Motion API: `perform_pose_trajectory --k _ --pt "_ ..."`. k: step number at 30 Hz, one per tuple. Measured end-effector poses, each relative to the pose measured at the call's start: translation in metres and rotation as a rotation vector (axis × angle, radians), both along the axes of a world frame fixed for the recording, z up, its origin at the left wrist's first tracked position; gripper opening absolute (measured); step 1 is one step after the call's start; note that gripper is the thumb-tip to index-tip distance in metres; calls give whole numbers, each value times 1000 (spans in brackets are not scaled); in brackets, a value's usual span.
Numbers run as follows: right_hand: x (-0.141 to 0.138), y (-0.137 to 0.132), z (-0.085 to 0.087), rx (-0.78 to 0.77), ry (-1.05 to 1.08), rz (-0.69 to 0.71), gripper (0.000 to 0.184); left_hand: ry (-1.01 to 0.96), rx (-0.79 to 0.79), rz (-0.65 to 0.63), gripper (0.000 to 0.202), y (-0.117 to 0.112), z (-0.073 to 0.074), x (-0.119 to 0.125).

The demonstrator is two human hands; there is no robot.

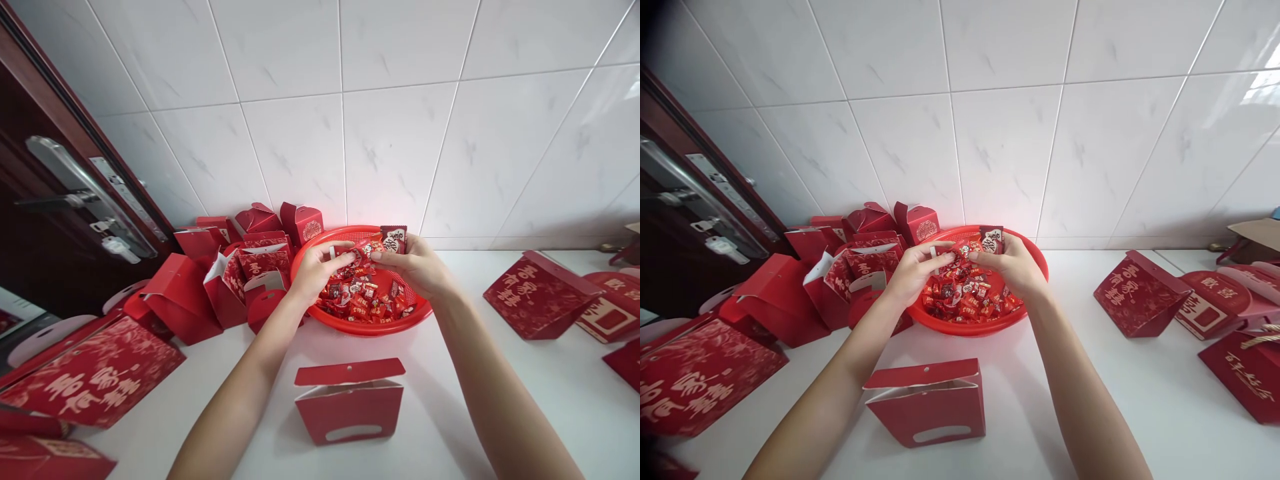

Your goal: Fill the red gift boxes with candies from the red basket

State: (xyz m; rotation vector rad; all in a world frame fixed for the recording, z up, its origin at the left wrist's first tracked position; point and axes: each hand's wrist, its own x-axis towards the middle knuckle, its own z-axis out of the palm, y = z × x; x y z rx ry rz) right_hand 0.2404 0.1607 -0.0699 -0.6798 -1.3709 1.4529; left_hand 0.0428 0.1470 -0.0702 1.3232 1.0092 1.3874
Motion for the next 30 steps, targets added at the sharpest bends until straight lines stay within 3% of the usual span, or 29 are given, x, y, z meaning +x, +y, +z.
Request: perform_pose_trajectory --k 11,21,30 --pt "1 -5 4 -7 -43 -5 40 -34 42 96 19 3 -6 1" --pt "1 -8 10 31 -64 -20 39 -86 -1 115 27 1 -4 2" --pt "3 -9 12 99 -114 -134 32 13 -44 -3 37 -2 3 -2"
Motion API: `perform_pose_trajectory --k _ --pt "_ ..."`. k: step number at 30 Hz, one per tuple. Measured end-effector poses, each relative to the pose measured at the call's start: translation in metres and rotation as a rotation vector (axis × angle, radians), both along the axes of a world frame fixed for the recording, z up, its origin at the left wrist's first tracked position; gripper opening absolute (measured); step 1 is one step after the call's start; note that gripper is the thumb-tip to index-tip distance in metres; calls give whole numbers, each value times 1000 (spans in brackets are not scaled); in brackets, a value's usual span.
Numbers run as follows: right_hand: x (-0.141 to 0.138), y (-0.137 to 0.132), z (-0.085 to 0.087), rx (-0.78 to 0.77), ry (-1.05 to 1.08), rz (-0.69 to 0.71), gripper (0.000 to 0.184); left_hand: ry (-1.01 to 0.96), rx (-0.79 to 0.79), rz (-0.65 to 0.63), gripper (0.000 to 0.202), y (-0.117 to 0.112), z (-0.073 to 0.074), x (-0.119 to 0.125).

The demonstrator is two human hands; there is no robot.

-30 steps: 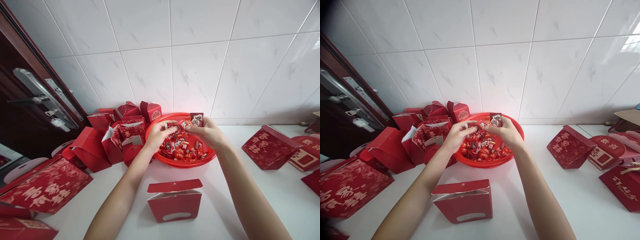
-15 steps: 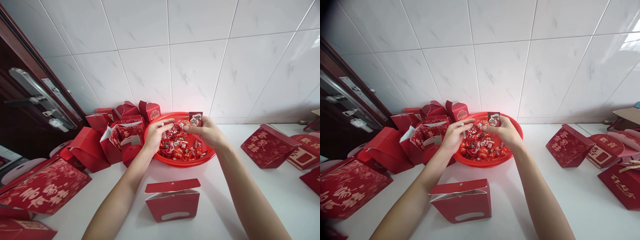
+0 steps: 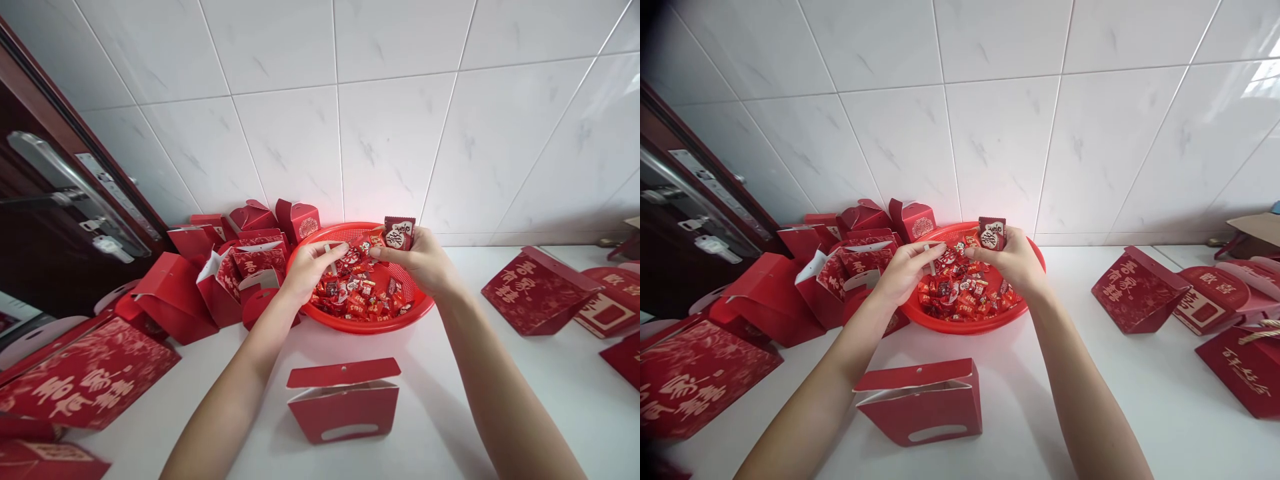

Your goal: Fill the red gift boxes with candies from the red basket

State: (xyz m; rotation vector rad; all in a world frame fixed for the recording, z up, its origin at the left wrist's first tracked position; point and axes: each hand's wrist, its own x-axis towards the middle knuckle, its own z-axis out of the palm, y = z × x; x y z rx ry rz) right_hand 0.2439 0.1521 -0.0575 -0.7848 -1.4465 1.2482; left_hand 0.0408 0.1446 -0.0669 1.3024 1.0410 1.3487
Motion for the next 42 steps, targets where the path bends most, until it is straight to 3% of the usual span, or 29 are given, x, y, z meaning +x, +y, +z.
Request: perform_pose_trajectory --k 8,13,17,20,27,32,39,42 --pt "2 1 3 44 85 -59 34 -91 96 98 22 0 4 -5" --pt "16 5 7 63 194 -164 32 179 114 172 21 8 4 -21" --pt "22 5 11 32 192 -169 34 543 56 72 26 13 -7 -30" --pt "22 5 12 2 157 -176 36 686 44 -35 22 15 -17 -31" --pt "20 6 9 -2 83 -162 37 778 115 -107 20 13 -21 -30" --pt "21 8 9 3 67 -188 34 995 14 -360 9 12 -17 -31" --pt "21 7 10 -9 40 -193 33 952 -11 -516 18 1 -8 -23" --pt "20 8 10 -7 33 -188 35 949 -65 -649 37 -3 -9 -16"
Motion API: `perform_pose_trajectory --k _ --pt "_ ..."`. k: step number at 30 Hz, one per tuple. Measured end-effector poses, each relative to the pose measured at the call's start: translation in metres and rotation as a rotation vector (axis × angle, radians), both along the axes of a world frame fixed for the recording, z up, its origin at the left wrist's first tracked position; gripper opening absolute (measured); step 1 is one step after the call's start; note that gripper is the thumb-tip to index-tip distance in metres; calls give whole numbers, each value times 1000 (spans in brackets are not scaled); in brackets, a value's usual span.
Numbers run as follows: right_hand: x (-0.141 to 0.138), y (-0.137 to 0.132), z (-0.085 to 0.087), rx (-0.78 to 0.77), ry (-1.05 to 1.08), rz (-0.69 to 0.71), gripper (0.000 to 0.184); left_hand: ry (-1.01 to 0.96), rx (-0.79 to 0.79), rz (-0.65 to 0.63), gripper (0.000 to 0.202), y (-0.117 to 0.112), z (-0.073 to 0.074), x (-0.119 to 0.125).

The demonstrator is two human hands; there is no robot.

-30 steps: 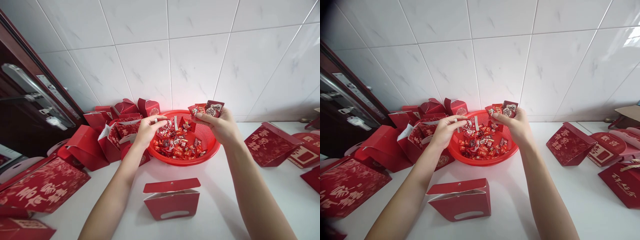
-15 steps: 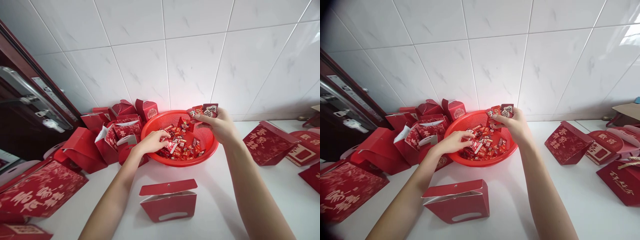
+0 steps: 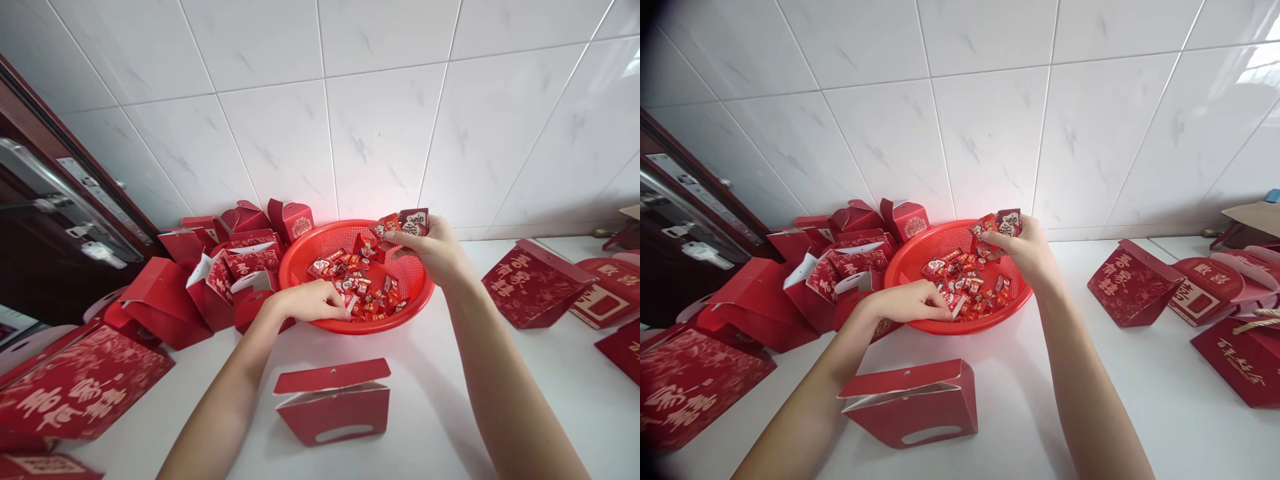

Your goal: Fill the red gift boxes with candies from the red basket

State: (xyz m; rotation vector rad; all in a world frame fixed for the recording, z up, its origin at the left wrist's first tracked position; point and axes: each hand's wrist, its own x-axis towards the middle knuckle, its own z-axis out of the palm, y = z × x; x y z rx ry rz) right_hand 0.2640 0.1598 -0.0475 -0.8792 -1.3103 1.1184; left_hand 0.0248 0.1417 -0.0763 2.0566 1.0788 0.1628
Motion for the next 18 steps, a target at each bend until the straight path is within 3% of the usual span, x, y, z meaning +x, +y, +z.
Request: perform_pose_trajectory --k 2,5,10,12,14,16,18 --pt "0 0 0 4 -9 5 34 48 -47 -51 42 -1 -2 4" --pt "-1 0 0 -10 -28 4 29 173 -61 -110 27 2 -1 6" --pt "-1 -3 1 -32 -35 -20 25 486 36 -74 77 9 11 6" --pt "-1 -3 1 -26 -27 -19 26 463 85 -90 74 11 13 10" --pt "0 -4 2 -17 -20 -19 25 357 89 -133 56 15 12 21" --pt "1 -5 4 -13 -20 -22 25 228 34 -201 44 21 9 37" --pt "3 -7 7 -15 -20 -30 24 150 -87 -314 47 28 5 55"
